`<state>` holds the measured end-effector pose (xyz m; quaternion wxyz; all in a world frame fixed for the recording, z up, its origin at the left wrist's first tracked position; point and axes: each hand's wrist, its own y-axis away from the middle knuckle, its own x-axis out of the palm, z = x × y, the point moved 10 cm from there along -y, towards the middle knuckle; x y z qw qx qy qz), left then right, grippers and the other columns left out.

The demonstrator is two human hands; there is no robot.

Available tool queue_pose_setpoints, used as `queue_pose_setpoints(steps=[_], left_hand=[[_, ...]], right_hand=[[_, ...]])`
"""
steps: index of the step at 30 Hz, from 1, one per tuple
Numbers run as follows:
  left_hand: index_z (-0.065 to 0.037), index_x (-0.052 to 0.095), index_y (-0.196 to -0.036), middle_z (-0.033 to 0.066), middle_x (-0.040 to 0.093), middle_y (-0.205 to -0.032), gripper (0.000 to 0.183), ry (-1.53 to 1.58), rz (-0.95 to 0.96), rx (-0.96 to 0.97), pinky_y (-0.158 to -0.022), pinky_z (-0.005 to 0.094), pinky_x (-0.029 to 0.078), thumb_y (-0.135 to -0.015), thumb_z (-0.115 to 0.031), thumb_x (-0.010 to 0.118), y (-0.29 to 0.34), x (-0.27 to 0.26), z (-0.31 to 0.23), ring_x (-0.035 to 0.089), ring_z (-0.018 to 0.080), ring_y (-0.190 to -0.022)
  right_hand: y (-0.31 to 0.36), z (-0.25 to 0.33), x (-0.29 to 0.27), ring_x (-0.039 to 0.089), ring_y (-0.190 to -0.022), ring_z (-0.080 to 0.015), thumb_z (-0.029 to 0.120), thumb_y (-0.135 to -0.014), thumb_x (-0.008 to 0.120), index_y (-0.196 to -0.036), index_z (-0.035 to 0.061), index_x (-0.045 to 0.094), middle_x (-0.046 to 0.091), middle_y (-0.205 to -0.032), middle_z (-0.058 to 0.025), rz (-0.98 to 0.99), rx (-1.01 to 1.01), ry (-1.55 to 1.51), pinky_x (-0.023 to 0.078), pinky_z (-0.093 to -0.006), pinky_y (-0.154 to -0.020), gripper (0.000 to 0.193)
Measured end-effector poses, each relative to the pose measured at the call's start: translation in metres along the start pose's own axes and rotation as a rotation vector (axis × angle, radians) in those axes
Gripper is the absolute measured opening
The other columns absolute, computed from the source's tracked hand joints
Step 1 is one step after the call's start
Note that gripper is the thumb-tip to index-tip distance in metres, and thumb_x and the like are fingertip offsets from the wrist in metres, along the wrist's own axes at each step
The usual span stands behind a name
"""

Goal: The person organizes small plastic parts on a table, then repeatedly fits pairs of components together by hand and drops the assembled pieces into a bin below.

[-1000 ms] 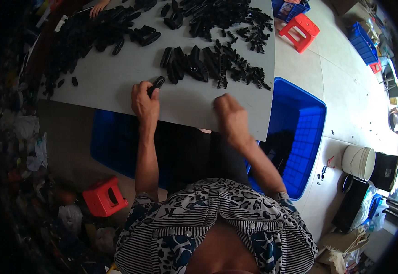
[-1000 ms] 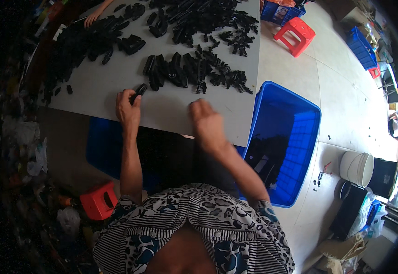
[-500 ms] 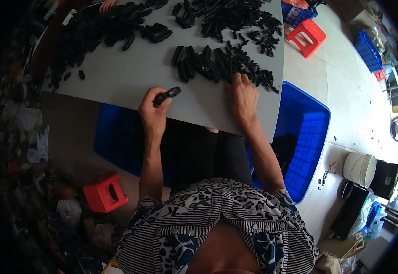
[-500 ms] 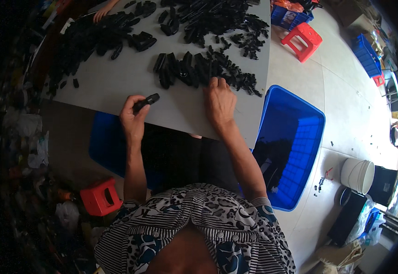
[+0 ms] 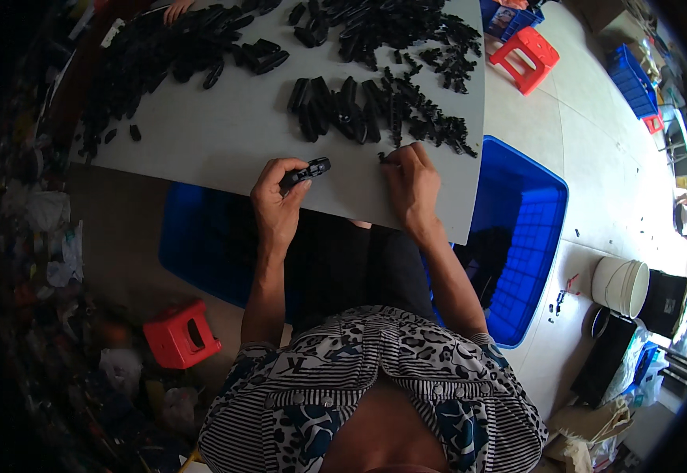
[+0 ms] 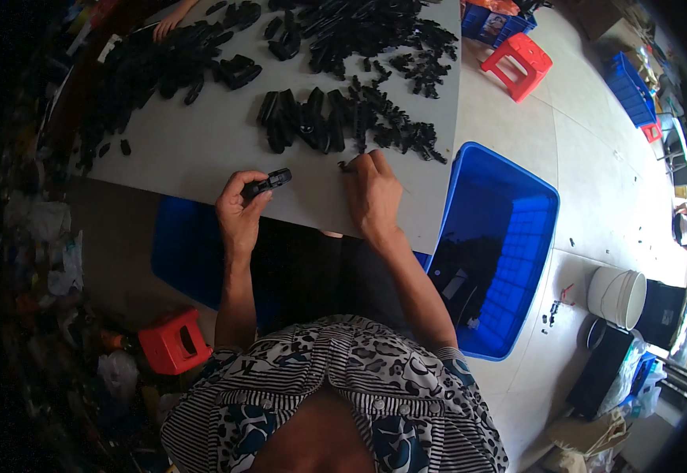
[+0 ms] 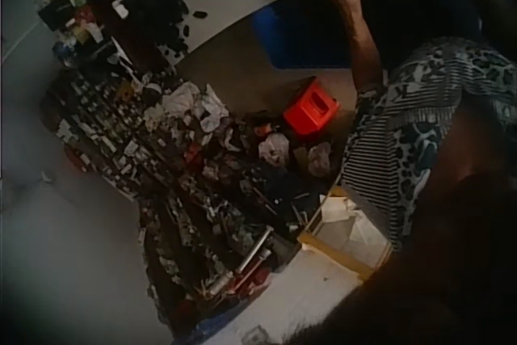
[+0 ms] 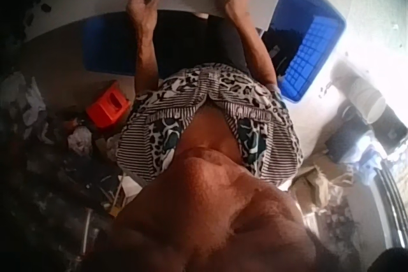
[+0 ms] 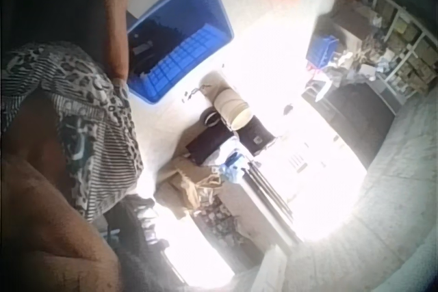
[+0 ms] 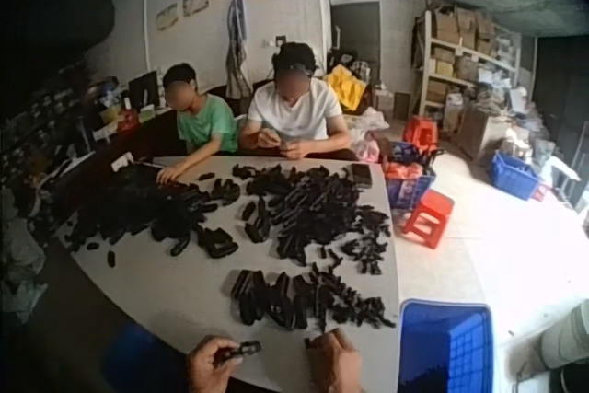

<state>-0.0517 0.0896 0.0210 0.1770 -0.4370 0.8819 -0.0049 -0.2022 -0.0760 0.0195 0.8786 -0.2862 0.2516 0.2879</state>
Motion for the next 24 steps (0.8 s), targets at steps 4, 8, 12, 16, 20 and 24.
queue_pose_setpoints(steps=[4,8,12,16,20,24], left_hand=[[-0.002,0.060,-0.097,0.0018,0.055,-0.088,0.026,0.123,0.070,-0.027,-0.068,0.0215,0.041,-0.075,0.011,0.061,0.004,0.016,-0.001,0.051,0.0085,-0.076],[-0.001,0.059,-0.097,0.0012,0.054,-0.090,0.025,0.153,0.149,-0.052,-0.069,0.0198,0.041,-0.076,0.011,0.061,0.008,0.036,-0.010,0.050,0.0071,-0.077],[0.000,0.059,-0.098,0.0010,0.054,-0.089,0.025,0.206,0.189,-0.071,-0.069,0.0199,0.041,-0.076,0.011,0.061,0.011,0.050,-0.014,0.050,0.0070,-0.077],[0.000,0.059,-0.100,0.0038,0.057,-0.092,0.023,0.241,0.300,-0.113,-0.069,0.0201,0.047,-0.080,0.011,0.057,0.017,0.072,-0.018,0.057,0.0078,-0.076],[0.001,0.058,-0.101,0.0063,0.061,-0.090,0.022,0.381,0.399,-0.197,-0.068,0.0226,0.053,-0.082,0.011,0.054,0.024,0.093,-0.014,0.063,0.0099,-0.074],[0.003,0.058,-0.100,0.0056,0.061,-0.089,0.020,0.313,0.448,-0.182,-0.068,0.0241,0.054,-0.081,0.011,0.054,0.027,0.102,-0.016,0.063,0.0108,-0.075]], right_hand=[[0.034,-0.027,0.040,0.059,-0.066,-0.0134,0.002,-0.083,0.064,-0.091,0.0008,0.059,0.064,-0.084,-0.0116,0.227,0.566,-1.274,0.050,-0.0251,-0.056,0.010],[0.047,-0.018,0.043,0.060,-0.065,-0.0129,0.000,-0.086,0.060,-0.090,0.0012,0.059,0.065,-0.084,-0.0125,0.255,0.627,-1.531,0.051,-0.0226,-0.054,0.005],[0.051,-0.018,0.038,0.060,-0.065,-0.0123,0.000,-0.085,0.061,-0.089,0.0018,0.059,0.065,-0.083,-0.0117,0.263,0.641,-1.509,0.051,-0.0223,-0.054,0.005],[0.049,-0.021,0.022,0.057,-0.068,-0.0112,-0.001,-0.082,0.063,-0.085,0.0026,0.060,0.062,-0.081,-0.0054,0.222,0.585,-1.331,0.048,-0.0214,-0.059,0.006],[0.036,-0.014,-0.006,0.053,-0.081,-0.0121,-0.001,-0.075,0.068,-0.080,0.0026,0.064,0.055,-0.088,-0.0026,0.075,0.281,-0.941,0.043,-0.0240,-0.071,0.007],[0.032,-0.010,-0.008,0.052,-0.088,-0.0131,0.000,-0.071,0.070,-0.078,0.0030,0.065,0.052,-0.092,-0.0041,0.141,0.218,-0.727,0.042,-0.0256,-0.075,0.009]])
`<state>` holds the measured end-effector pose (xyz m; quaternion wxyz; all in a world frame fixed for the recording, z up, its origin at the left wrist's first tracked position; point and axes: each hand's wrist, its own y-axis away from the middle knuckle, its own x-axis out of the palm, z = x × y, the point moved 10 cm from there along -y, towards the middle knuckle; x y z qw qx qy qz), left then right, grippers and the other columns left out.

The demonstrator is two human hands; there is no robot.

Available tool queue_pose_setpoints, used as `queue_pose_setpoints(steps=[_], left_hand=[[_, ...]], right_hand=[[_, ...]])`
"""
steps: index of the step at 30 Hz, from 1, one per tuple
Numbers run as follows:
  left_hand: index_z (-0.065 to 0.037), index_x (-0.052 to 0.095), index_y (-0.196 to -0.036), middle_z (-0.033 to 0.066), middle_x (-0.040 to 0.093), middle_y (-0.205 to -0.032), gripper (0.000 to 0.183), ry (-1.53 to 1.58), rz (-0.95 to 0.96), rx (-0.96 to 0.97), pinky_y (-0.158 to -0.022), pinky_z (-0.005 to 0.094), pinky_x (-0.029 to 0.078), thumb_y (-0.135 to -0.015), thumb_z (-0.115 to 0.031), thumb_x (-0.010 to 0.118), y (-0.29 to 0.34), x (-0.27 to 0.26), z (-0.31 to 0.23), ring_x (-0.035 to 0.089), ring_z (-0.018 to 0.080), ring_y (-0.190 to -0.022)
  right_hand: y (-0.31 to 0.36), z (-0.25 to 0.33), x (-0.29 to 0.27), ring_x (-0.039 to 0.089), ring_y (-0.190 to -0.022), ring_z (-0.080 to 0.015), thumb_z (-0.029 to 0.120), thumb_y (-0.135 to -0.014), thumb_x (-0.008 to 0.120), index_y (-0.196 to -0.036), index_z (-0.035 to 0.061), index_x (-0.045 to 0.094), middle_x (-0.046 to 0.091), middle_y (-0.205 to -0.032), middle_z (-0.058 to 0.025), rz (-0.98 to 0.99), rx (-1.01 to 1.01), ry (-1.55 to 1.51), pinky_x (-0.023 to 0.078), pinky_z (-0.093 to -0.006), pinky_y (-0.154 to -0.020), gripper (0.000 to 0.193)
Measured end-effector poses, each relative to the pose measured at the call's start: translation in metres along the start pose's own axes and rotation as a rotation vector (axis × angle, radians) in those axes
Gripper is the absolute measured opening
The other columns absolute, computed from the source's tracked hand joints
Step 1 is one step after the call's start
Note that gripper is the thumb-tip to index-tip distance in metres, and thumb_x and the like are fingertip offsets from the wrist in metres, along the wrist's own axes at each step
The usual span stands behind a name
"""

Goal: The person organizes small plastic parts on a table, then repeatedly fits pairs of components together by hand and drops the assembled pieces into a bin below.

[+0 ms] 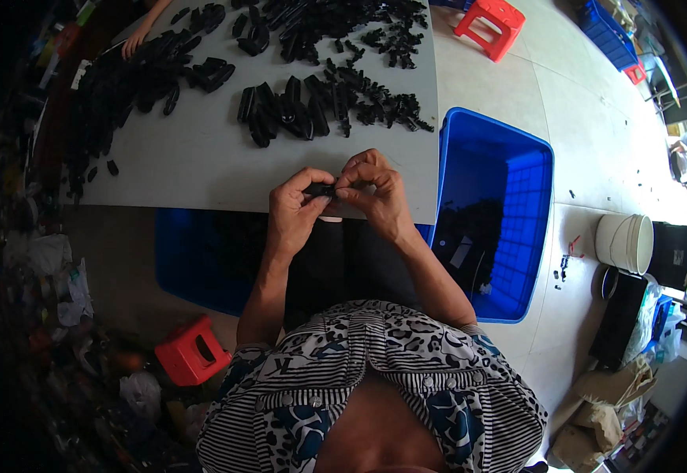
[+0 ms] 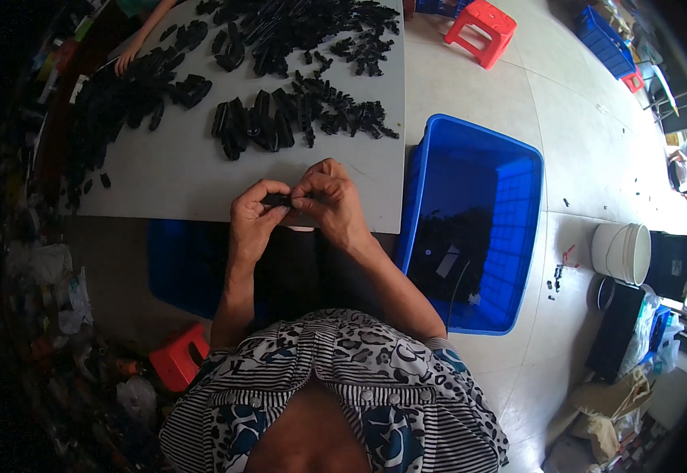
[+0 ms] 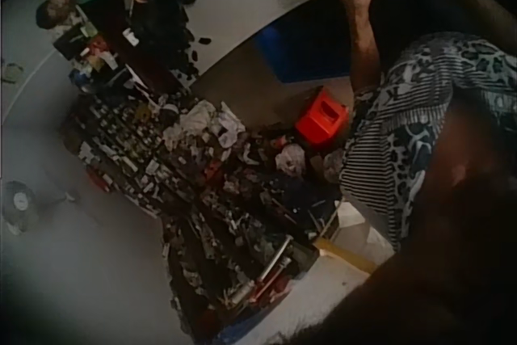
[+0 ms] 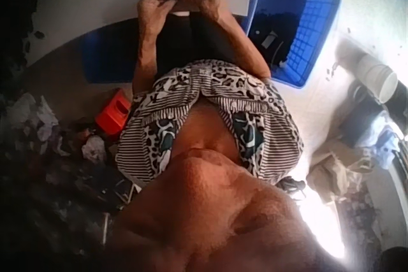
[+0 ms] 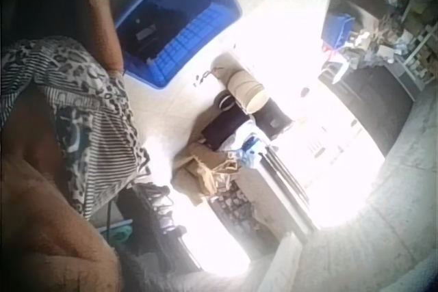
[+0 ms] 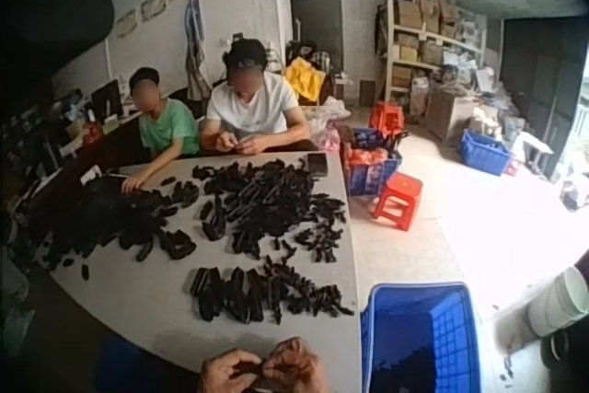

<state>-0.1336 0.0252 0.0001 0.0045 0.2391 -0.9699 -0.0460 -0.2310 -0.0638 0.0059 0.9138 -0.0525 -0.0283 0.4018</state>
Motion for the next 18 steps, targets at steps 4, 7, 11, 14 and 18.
queue_pose_setpoints(steps=[4,7,11,14,18], left_hand=[[0.003,0.059,-0.097,0.0064,0.062,-0.089,0.016,-0.102,0.029,-0.010,-0.064,0.0243,0.054,-0.082,0.007,0.056,0.001,0.006,-0.005,0.064,0.0125,-0.073],[0.004,0.059,-0.093,0.0075,0.062,-0.083,0.011,0.036,0.013,-0.031,-0.057,0.0235,0.054,-0.083,0.003,0.057,0.004,0.008,-0.003,0.064,0.0130,-0.067],[0.004,0.059,-0.085,0.0072,0.061,-0.072,0.004,0.078,-0.103,-0.026,-0.052,0.0221,0.052,-0.082,0.003,0.056,0.011,-0.002,-0.003,0.061,0.0119,-0.058],[0.004,0.059,-0.084,0.0073,0.061,-0.071,0.004,0.062,-0.148,0.069,-0.049,0.0214,0.050,-0.082,0.004,0.056,0.016,-0.014,-0.012,0.061,0.0126,-0.055],[0.003,0.059,-0.084,0.0079,0.061,-0.070,0.004,0.197,-0.152,0.019,-0.048,0.0223,0.050,-0.081,0.004,0.056,0.024,-0.019,-0.008,0.061,0.0139,-0.054]], right_hand=[[0.001,-0.009,-0.004,0.053,-0.085,-0.0146,0.000,-0.070,0.070,-0.076,0.0028,0.065,0.052,-0.090,-0.0043,-0.018,-0.004,0.054,0.043,-0.0266,-0.074,0.008],[0.004,-0.013,-0.003,0.054,-0.083,-0.0157,0.000,-0.071,0.068,-0.079,0.0019,0.064,0.052,-0.090,-0.0056,-0.004,0.007,0.082,0.044,-0.0275,-0.073,0.009],[0.011,-0.003,0.006,0.055,-0.081,-0.0175,0.002,-0.074,0.066,-0.095,0.0003,0.059,0.052,-0.090,-0.0089,-0.010,0.047,0.194,0.045,-0.0296,-0.072,0.022],[0.011,0.003,0.021,0.056,-0.072,-0.0166,0.006,-0.081,0.062,-0.100,-0.0017,0.056,0.056,-0.087,-0.0106,0.094,0.014,0.182,0.047,-0.0288,-0.062,0.022],[0.016,-0.005,0.035,0.057,-0.065,-0.0161,0.010,-0.086,0.059,-0.096,-0.0032,0.056,0.060,-0.079,-0.0116,0.204,0.116,0.077,0.047,-0.0278,-0.055,0.017]])
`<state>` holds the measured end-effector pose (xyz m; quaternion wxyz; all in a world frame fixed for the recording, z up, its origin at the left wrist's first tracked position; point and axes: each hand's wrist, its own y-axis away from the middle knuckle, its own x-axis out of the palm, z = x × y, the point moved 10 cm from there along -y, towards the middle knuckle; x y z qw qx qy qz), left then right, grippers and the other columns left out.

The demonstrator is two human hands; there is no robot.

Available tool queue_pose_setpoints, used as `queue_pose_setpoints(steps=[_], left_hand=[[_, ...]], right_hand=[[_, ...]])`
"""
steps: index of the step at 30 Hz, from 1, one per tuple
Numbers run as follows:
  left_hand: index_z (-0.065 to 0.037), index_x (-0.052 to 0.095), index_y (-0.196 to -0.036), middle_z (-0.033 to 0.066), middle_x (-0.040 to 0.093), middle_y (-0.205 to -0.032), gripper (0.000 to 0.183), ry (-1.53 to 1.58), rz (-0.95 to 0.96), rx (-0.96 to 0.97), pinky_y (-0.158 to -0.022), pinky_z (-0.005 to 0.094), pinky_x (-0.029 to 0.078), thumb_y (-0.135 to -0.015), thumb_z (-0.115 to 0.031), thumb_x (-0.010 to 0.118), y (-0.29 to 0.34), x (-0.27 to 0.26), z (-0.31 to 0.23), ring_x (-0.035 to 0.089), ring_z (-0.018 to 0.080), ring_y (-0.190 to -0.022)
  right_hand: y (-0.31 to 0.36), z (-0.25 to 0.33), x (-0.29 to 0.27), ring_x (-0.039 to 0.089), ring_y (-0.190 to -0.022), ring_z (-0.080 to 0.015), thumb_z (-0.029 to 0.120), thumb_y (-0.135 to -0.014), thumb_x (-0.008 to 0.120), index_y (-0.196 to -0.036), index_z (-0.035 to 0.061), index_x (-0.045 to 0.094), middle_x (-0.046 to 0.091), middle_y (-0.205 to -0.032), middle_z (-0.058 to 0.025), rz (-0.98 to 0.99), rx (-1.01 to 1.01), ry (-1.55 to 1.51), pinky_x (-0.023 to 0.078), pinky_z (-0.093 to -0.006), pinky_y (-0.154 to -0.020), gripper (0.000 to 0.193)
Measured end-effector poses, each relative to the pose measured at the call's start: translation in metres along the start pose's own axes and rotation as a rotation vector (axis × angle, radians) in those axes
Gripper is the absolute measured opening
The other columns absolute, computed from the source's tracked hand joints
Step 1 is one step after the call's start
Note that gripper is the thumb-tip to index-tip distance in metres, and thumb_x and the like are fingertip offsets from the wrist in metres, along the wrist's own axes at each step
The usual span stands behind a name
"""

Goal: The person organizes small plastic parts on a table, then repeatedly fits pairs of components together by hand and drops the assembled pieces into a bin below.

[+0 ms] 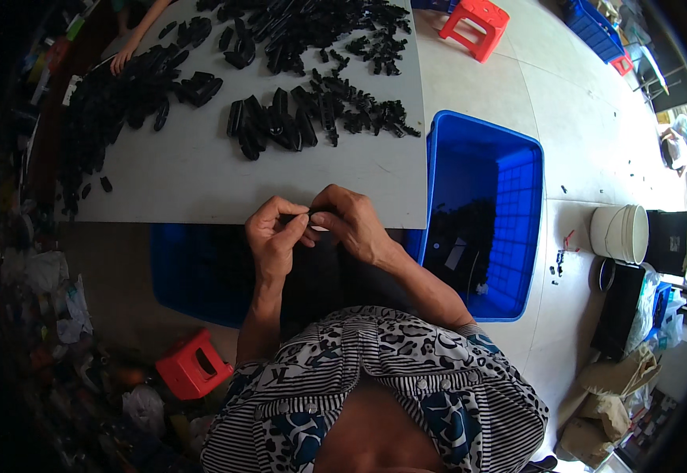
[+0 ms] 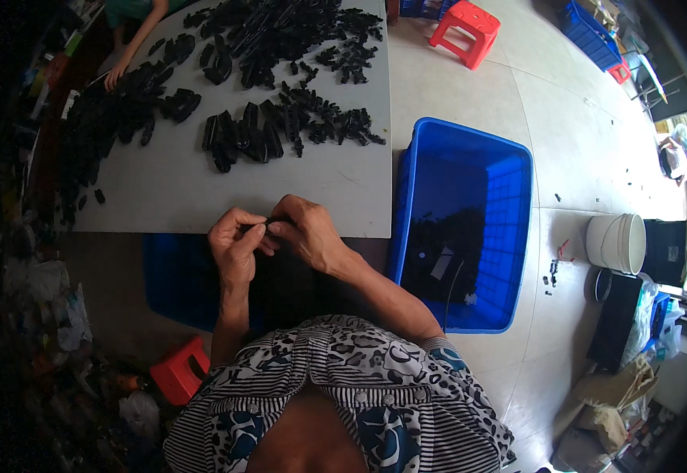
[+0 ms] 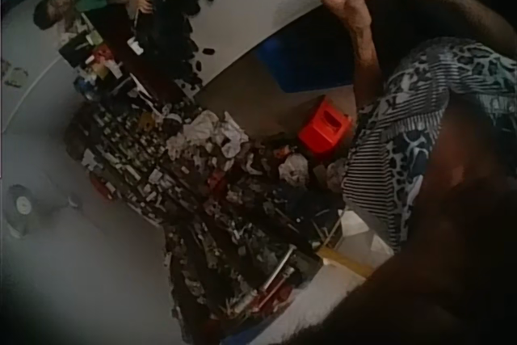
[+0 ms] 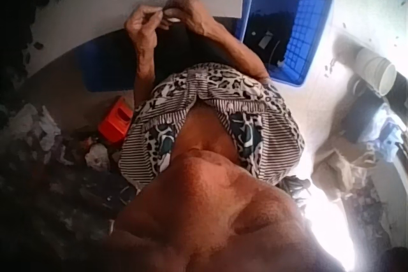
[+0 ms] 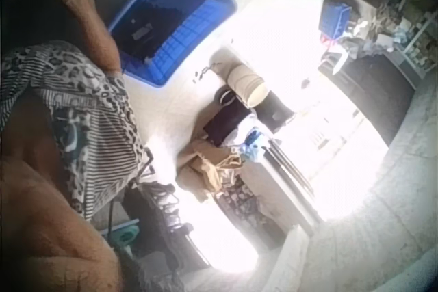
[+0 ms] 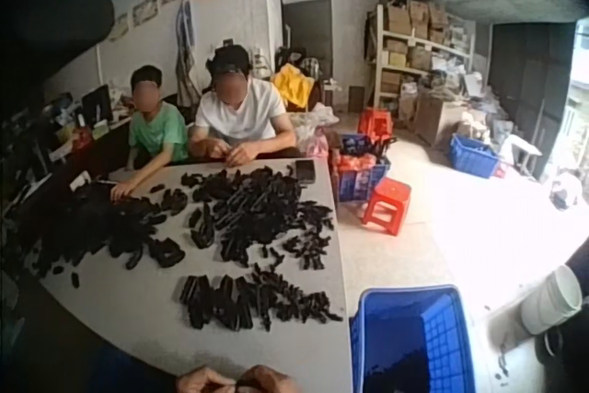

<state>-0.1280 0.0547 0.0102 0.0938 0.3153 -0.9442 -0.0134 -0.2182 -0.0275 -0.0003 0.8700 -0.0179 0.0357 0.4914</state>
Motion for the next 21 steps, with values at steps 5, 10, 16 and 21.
queue_pose_setpoints(steps=[5,10,16,21], left_hand=[[0.003,0.059,-0.082,0.0088,0.061,-0.072,0.003,0.010,-0.013,-0.032,-0.047,0.0234,0.050,-0.081,0.003,0.057,0.015,-0.027,0.006,0.062,0.0143,-0.055],[0.002,0.062,-0.091,0.0072,0.060,-0.073,0.010,-0.338,0.036,-0.190,-0.047,0.0224,0.048,-0.083,-0.001,0.057,0.026,-0.082,0.013,0.060,0.0126,-0.054],[0.000,0.064,-0.100,0.0093,0.061,-0.082,0.016,-0.919,-0.194,-0.086,-0.058,0.0291,0.047,-0.085,-0.006,0.060,-0.007,-0.123,-0.026,0.056,0.0138,-0.062],[-0.003,0.060,-0.104,0.0131,0.061,-0.090,0.022,-1.051,-0.344,0.286,-0.070,0.0361,0.047,-0.084,-0.011,0.064,-0.095,-0.101,-0.062,0.060,0.0268,-0.080]], right_hand=[[-0.005,0.014,0.018,0.059,-0.070,-0.0242,0.010,-0.083,0.059,-0.094,-0.0006,0.058,0.059,-0.084,-0.0134,0.080,-0.130,0.149,0.048,-0.0331,-0.062,0.015],[-0.032,0.034,-0.031,0.054,-0.088,-0.0324,0.006,-0.079,0.056,-0.097,0.0047,0.060,0.052,-0.092,-0.0118,-0.208,-0.302,0.717,0.048,-0.0383,-0.070,0.018],[-0.052,0.027,-0.031,0.050,-0.090,-0.0297,0.006,-0.074,0.054,-0.093,0.0022,0.058,0.049,-0.093,-0.0133,-0.222,-0.346,1.141,0.047,-0.0379,-0.075,0.020],[-0.033,0.027,-0.015,0.050,-0.088,-0.0310,0.007,-0.075,0.054,-0.094,-0.0003,0.056,0.049,-0.092,-0.0142,-0.162,-0.405,1.113,0.046,-0.0386,-0.075,0.020]])
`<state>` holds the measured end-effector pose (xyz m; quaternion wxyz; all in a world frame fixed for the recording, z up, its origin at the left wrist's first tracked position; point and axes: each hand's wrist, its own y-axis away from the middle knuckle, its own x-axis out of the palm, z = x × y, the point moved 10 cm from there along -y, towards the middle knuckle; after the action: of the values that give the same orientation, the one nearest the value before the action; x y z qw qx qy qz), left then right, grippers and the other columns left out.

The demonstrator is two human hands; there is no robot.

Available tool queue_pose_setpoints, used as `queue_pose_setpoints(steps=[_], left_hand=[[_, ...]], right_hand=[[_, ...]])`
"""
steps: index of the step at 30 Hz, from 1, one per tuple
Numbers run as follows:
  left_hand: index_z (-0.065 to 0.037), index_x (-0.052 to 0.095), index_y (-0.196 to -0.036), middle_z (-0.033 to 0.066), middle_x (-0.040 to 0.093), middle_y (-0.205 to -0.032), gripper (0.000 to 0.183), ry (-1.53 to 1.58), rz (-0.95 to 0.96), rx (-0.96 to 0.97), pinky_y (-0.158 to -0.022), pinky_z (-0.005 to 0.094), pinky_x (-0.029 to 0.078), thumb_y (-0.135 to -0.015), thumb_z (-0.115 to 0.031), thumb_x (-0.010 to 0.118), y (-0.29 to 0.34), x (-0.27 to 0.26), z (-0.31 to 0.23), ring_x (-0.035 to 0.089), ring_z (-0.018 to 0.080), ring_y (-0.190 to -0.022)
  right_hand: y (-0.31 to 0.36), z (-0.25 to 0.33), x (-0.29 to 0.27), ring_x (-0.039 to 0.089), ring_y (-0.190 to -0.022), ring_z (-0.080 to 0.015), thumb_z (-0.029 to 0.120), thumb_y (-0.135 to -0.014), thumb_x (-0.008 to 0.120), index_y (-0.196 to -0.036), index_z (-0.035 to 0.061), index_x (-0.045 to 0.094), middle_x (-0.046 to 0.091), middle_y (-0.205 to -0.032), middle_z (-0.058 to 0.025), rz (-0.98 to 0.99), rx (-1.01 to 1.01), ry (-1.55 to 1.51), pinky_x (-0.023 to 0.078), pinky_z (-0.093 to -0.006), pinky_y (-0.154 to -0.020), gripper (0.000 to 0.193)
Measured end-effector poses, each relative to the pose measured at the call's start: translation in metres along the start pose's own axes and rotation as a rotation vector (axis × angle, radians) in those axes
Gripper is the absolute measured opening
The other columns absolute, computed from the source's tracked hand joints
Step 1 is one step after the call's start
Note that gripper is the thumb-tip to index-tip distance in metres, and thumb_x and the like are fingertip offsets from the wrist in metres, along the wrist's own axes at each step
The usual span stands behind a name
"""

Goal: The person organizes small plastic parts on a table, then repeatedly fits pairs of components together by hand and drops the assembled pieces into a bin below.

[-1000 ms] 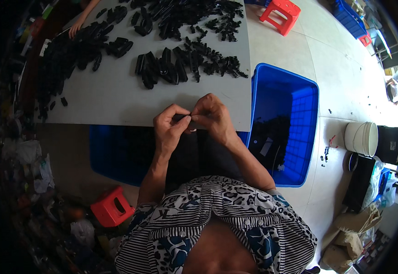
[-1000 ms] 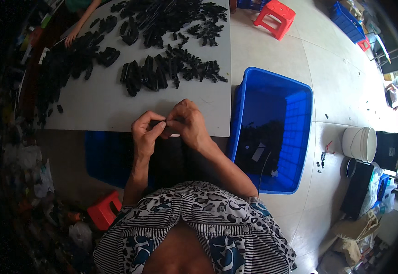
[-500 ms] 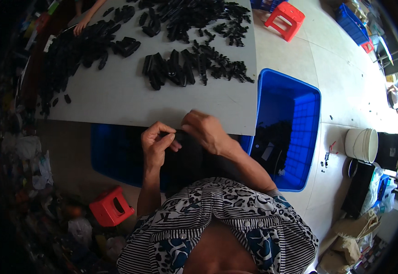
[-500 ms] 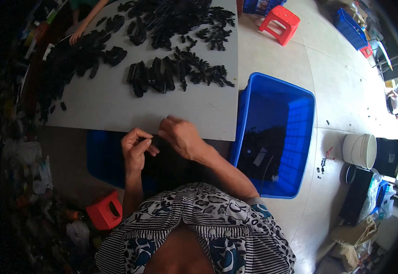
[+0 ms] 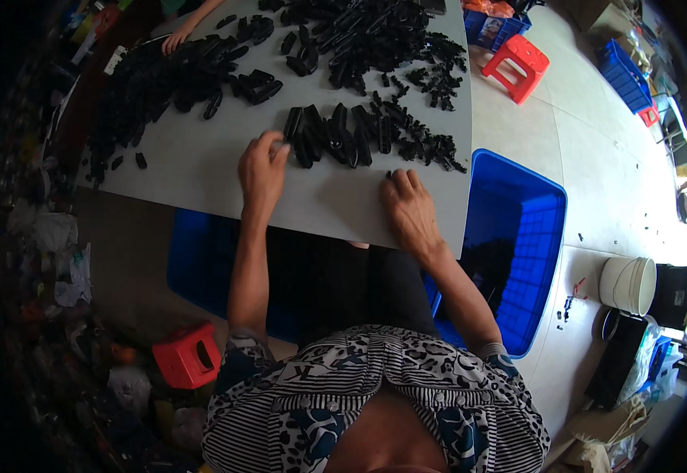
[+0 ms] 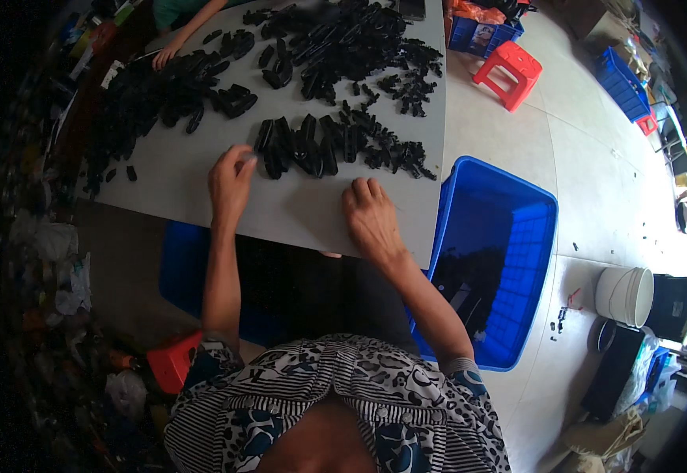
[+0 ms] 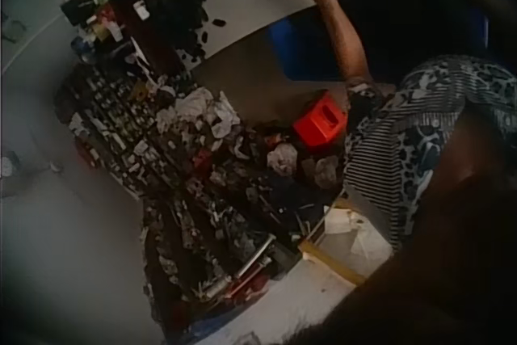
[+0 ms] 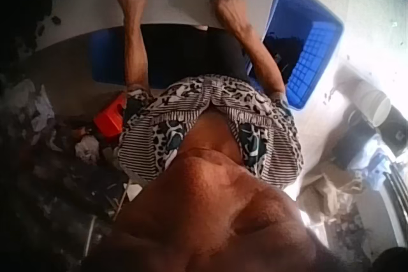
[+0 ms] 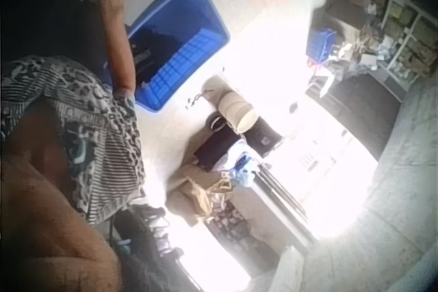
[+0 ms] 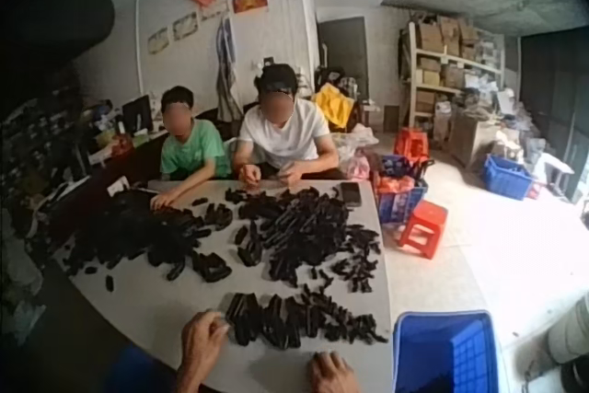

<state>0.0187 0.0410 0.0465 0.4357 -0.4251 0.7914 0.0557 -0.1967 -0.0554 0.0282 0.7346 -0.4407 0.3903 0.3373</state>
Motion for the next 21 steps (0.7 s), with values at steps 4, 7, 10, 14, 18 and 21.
queue_pose_setpoints(steps=[4,7,10,14,18,21], left_hand=[[-0.006,0.055,-0.109,0.0150,0.061,-0.098,0.033,-0.246,-0.068,0.012,-0.077,0.0415,0.048,-0.083,-0.020,0.067,-0.045,0.040,0.007,0.060,0.0327,-0.089],[-0.006,0.055,-0.107,0.0166,0.061,-0.101,0.035,-0.301,0.048,-0.075,-0.078,0.0433,0.047,-0.079,-0.019,0.071,-0.058,0.056,0.017,0.058,0.0343,-0.093],[-0.008,0.055,-0.113,0.0164,0.061,-0.097,0.039,-0.230,0.066,-0.069,-0.078,0.0411,0.047,-0.078,-0.014,0.071,-0.063,0.053,0.031,0.059,0.0329,-0.090],[-0.007,0.053,-0.120,0.0130,0.062,-0.092,0.042,-0.088,0.041,-0.085,-0.076,0.0363,0.048,-0.080,-0.007,0.067,-0.057,0.036,0.040,0.061,0.0262,-0.086],[-0.001,0.052,-0.122,0.0096,0.060,-0.090,0.042,0.772,0.134,-0.222,-0.074,0.0298,0.050,-0.081,0.006,0.056,-0.026,0.032,0.043,0.060,0.0168,-0.087],[0.000,0.052,-0.119,0.0111,0.060,-0.090,0.038,1.122,0.289,-0.286,-0.078,0.0304,0.049,-0.081,0.008,0.052,0.005,0.036,0.020,0.061,0.0189,-0.087]], right_hand=[[0.020,0.018,-0.004,0.049,-0.085,-0.0305,0.014,-0.076,0.060,-0.093,-0.0002,0.056,0.048,-0.090,-0.0138,-0.019,-0.044,-0.054,0.045,-0.0382,-0.074,0.023],[0.041,0.035,-0.009,0.049,-0.086,-0.0288,0.017,-0.078,0.060,-0.093,-0.0011,0.056,0.048,-0.091,-0.0138,-0.028,-0.106,-0.006,0.043,-0.0372,-0.074,0.024],[0.059,0.044,-0.007,0.049,-0.088,-0.0275,0.018,-0.079,0.059,-0.093,-0.0019,0.057,0.049,-0.094,-0.0141,0.017,-0.183,0.042,0.042,-0.0362,-0.075,0.024],[0.066,0.049,-0.010,0.050,-0.089,-0.0280,0.014,-0.073,0.060,-0.100,-0.0020,0.057,0.051,-0.097,-0.0142,0.021,-0.228,-0.003,0.043,-0.0354,-0.076,0.032],[0.077,0.047,-0.015,0.050,-0.088,-0.0279,0.013,-0.070,0.060,-0.102,-0.0010,0.057,0.051,-0.095,-0.0138,-0.017,-0.283,0.001,0.043,-0.0355,-0.076,0.036],[0.078,0.037,-0.020,0.053,-0.084,-0.0296,0.003,-0.074,0.059,-0.104,-0.0016,0.056,0.053,-0.096,-0.0135,-0.043,-0.223,-0.164,0.046,-0.0381,-0.072,0.031]])
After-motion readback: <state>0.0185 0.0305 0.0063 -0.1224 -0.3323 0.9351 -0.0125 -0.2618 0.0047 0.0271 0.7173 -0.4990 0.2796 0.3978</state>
